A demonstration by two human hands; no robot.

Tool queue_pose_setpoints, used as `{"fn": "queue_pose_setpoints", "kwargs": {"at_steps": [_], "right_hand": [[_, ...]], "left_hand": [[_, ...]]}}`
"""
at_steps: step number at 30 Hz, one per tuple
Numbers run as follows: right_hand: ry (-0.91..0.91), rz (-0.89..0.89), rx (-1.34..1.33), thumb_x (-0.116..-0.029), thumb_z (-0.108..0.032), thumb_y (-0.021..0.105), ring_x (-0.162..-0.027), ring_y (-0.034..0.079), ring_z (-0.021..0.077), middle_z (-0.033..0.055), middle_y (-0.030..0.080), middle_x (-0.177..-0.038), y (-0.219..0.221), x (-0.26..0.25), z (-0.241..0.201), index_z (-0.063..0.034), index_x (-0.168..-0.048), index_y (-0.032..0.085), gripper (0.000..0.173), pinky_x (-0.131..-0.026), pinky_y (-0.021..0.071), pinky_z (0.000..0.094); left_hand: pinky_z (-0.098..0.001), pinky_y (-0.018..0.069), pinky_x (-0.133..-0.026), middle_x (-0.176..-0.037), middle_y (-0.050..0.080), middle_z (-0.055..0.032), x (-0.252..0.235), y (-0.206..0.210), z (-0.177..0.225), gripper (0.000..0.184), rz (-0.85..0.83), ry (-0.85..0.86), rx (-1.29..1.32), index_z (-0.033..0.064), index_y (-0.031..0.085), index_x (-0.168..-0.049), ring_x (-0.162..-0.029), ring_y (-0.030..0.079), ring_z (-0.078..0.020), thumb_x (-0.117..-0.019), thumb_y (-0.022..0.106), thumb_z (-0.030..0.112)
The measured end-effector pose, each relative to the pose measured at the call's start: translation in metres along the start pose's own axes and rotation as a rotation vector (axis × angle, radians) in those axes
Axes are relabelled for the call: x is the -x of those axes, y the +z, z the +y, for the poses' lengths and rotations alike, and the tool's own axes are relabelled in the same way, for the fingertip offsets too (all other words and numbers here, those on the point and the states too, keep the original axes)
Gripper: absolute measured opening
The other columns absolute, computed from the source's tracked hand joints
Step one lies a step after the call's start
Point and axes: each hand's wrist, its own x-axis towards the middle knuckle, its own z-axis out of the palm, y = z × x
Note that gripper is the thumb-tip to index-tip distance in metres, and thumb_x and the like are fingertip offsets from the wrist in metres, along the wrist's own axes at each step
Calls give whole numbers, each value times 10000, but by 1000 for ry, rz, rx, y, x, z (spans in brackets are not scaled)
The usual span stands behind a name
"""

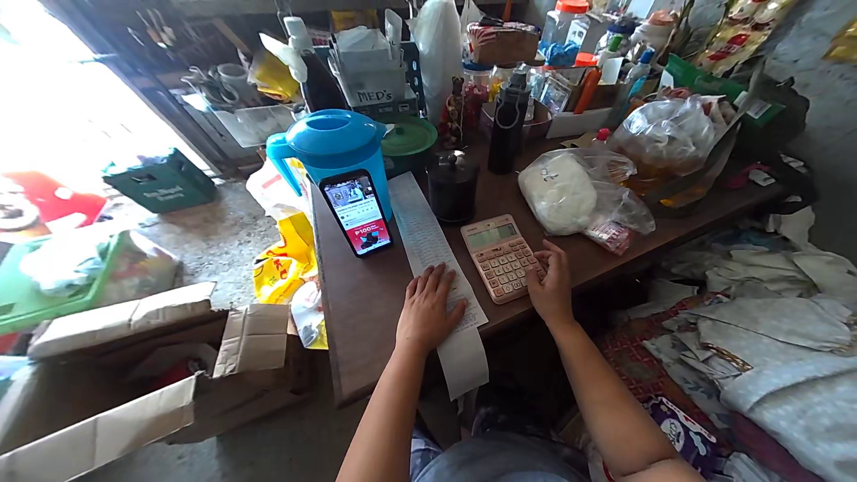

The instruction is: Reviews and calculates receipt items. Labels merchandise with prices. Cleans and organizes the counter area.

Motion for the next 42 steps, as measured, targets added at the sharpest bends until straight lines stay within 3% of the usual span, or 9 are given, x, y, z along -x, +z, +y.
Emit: {"fn": "queue_pose_setpoints", "kwargs": {"at_steps": [9, 14, 18, 20, 25, 29, 32, 36, 42], "right_hand": [[-20, -11, 5, -946, -57, 606, -1224, 610, 309, 235, 492, -1476, 1, 1, -1, 62, -1083, 622, 183, -946, 550, 448], [-308, 14, 54, -1036, -228, 544, -1198, 637, 302, 220, 579, -1397, 8, 7, 12, 17, -981, 714, 303, -959, 562, 420], [-509, -60, 111, -1043, -309, 549, -1335, 541, 380, 160, 614, -1413, 8, 9, 16, -93, -971, 782, 326, -1095, 419, 584], [-524, -98, 134, -1041, -317, 553, -1386, 498, 371, 119, 609, -1435, 7, 8, 16, -127, -982, 797, 314, -1131, 374, 597], [-534, 8, 72, -1029, -246, 514, -1310, 565, 354, 156, 658, -1350, 10, 13, 22, -39, -857, 746, 355, -1089, 455, 498], [-480, 18, 43, -1006, -217, 507, -1293, 577, 359, 157, 674, -1322, 9, 13, 19, -20, -800, 723, 357, -1075, 463, 495], [-362, 82, -28, -999, -189, 487, -1242, 613, 315, 204, 644, -1331, 4, 11, 14, 3, -873, 618, 264, -1013, 515, 429], [-214, 117, -38, -1008, -174, 506, -1303, 573, 305, 252, 510, -1464, 0, 6, 13, 65, -1155, 578, 290, -1049, 505, 431], [-263, 163, 49, -1008, -187, 514, -1364, 513, 353, 253, 472, -1502, 7, 8, 13, 42, -1162, 585, 285, -1083, 468, 480]], "left_hand": [[-507, 163, -1247, -1657, 328, -69, 0, 0, -1, 637, 1, 1, -1, 155, 451, -1542, -1547, 252, -257, -1039, 410, 543], [-512, 169, -1243, -1650, 342, -72, -1, 1, -1, 642, 4, 0, -1, 153, 459, -1537, -1542, 266, -264, -1035, 407, 551], [-524, 173, -1240, -1648, 346, -80, -1, 1, -1, 638, 1, 2, 9, 147, 464, -1533, -1542, 263, -277, -1034, 420, 542], [-518, 174, -1240, -1647, 347, -76, -1, 1, -1, 636, 3, 1, 5, 151, 468, -1531, -1542, 265, -275, -1034, 418, 545], [-518, 172, -1240, -1648, 346, -76, -1, 0, -1, 637, 1, 2, 3, 150, 467, -1530, -1542, 265, -274, -1035, 414, 547], [-516, 173, -1241, -1646, 349, -76, 0, 1, 0, 636, 7, -1, 5, 150, 468, -1531, -1537, 276, -272, -1034, 423, 544], [-520, 159, -1244, -1648, 344, -80, -1, 0, 0, 641, 0, 4, 5, 148, 459, -1537, -1538, 273, -276, -1034, 418, 544], [-521, 161, -1243, -1643, 352, -90, 0, 0, 0, 636, 6, 4, 7, 143, 463, -1534, -1535, 282, -281, -1038, 415, 537], [-524, 168, -1240, -1648, 344, -82, 0, 0, -1, 640, 7, 10, 2, 146, 459, -1537, -1536, 278, -281, -1038, 406, 543]]}}
